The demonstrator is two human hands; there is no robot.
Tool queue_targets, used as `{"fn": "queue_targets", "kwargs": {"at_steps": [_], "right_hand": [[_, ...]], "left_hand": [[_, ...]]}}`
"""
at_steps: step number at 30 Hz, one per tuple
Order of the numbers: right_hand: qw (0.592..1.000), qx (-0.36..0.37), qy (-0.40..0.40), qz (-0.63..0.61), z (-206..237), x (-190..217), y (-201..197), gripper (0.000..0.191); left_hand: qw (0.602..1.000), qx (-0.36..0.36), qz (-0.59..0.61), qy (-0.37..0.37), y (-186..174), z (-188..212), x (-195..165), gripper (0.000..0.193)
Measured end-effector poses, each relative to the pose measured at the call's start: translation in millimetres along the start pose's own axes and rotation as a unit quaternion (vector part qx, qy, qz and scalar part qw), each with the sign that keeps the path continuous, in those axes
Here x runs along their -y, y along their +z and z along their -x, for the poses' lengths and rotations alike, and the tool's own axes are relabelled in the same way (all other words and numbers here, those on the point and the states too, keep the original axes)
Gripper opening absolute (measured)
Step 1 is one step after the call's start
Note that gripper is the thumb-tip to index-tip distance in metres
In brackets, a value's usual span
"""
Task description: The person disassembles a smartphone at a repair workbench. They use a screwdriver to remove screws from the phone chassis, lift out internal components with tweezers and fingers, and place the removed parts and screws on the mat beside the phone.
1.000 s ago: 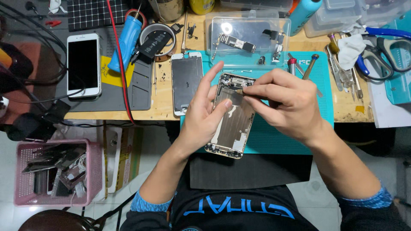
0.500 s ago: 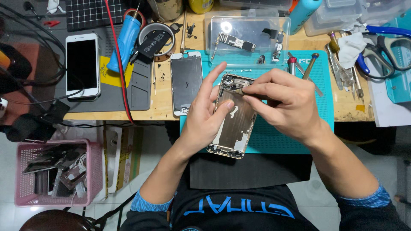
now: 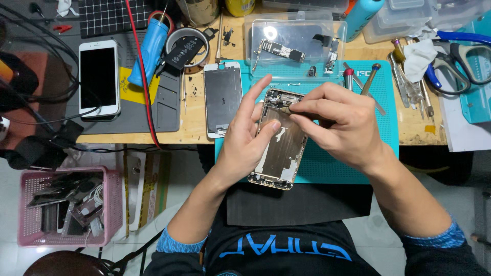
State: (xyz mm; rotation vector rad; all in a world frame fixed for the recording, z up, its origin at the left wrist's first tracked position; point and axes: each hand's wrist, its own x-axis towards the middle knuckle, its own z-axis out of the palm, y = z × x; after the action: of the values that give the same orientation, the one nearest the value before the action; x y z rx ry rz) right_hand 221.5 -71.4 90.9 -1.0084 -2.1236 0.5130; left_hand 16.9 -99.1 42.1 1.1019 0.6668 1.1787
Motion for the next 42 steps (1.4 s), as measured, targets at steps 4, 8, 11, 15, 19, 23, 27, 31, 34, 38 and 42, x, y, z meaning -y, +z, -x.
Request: {"fn": "queue_targets", "kwargs": {"at_steps": [4, 8, 11, 15, 19, 23, 27, 31, 34, 38, 42], "right_hand": [[1.000, -0.002, 0.000, -0.005, 1, -1, 2, 0.017], [1.000, -0.003, -0.005, -0.009, 2, -3, 2, 0.017], [1.000, -0.003, 0.000, -0.016, 2, -4, 4, 0.018], [1.000, 0.000, -0.006, -0.023, 1, -2, 4, 0.019], [1.000, 0.008, 0.010, -0.019, 1, 0, 3, 0.021], [1.000, 0.011, 0.015, -0.011, 1, -1, 5, 0.024], [1.000, -0.012, -0.014, 0.021, 3, -5, 11, 0.021], [0.999, -0.015, -0.037, 0.027, 3, -7, 13, 0.021], [0.999, -0.010, -0.039, 0.011, 3, -7, 11, 0.027], [0.999, -0.007, -0.033, 0.016, 3, -7, 10, 0.028], [0.999, -0.005, -0.036, 0.004, 3, -11, 11, 0.026]], "left_hand": [[1.000, -0.005, -0.002, -0.006, 1, 0, -1, 0.072], [1.000, -0.009, -0.015, -0.009, 1, 0, 0, 0.070], [1.000, -0.005, -0.007, -0.014, 0, 1, 3, 0.066], [1.000, -0.004, 0.001, -0.017, -1, 0, 8, 0.062], [1.000, -0.008, -0.014, -0.009, -2, 1, 13, 0.060], [1.000, -0.013, -0.021, 0.004, -3, 0, 15, 0.058], [0.998, -0.022, -0.051, 0.007, -3, 0, 15, 0.058], [0.998, -0.028, -0.062, 0.001, -1, 1, 13, 0.057], [0.996, -0.028, -0.080, 0.014, -1, 1, 12, 0.056], [0.997, -0.028, -0.065, -0.003, -2, 2, 12, 0.057], [0.999, -0.022, -0.030, 0.004, -3, 0, 15, 0.056]]}}
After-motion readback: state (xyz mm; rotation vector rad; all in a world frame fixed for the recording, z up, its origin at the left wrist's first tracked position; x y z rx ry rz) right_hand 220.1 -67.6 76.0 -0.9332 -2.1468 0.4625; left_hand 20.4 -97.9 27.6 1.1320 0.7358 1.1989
